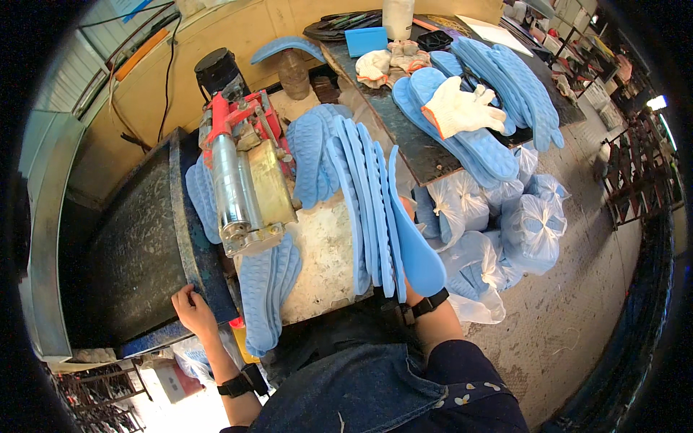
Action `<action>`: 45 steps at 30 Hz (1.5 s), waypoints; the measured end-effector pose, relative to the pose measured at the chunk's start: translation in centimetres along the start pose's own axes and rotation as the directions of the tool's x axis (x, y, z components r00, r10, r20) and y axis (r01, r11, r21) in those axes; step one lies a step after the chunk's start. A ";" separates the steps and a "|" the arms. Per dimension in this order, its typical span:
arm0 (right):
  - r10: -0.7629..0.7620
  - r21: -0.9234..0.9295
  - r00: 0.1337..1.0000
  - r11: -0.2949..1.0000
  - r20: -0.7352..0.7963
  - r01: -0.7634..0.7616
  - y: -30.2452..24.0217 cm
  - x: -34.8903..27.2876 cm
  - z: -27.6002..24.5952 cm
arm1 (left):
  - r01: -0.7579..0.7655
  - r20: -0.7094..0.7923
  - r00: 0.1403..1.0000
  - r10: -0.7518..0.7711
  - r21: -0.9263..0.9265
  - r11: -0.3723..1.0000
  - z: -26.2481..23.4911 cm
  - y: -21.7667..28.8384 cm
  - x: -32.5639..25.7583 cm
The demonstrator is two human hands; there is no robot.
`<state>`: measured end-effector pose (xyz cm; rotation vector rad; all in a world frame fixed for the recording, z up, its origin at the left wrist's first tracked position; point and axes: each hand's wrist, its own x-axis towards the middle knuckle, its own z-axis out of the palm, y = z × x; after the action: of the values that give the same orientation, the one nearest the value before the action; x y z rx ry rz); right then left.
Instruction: Applying adhesive to shoe insoles using a roller gluing machine.
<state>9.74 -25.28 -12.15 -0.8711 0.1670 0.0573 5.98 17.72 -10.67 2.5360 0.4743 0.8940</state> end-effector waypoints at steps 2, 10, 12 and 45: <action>0.062 0.127 0.998 0.990 0.028 -0.065 -0.5 1.2 0.1 | 0.000 0.000 1.000 0.000 0.008 1.000 -0.1 0.0 0.0; 0.293 -0.203 0.940 0.945 0.175 -0.257 -4.0 3.1 2.5 | -0.013 -0.022 1.000 0.013 0.013 1.000 0.2 -0.7 -0.1; 0.167 -0.533 0.961 0.846 0.220 -0.025 -1.0 3.5 1.3 | -0.019 -0.012 1.000 0.019 -0.002 1.000 0.4 0.0 0.0; -0.196 -0.985 0.971 0.136 -0.135 -0.109 3.7 26.1 5.2 | -0.016 0.024 1.000 0.016 0.017 1.000 -0.2 1.0 0.1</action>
<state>35.70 -19.40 -16.07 -2.3216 0.3422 -0.0041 6.12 16.97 -10.01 2.5661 0.4570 0.8676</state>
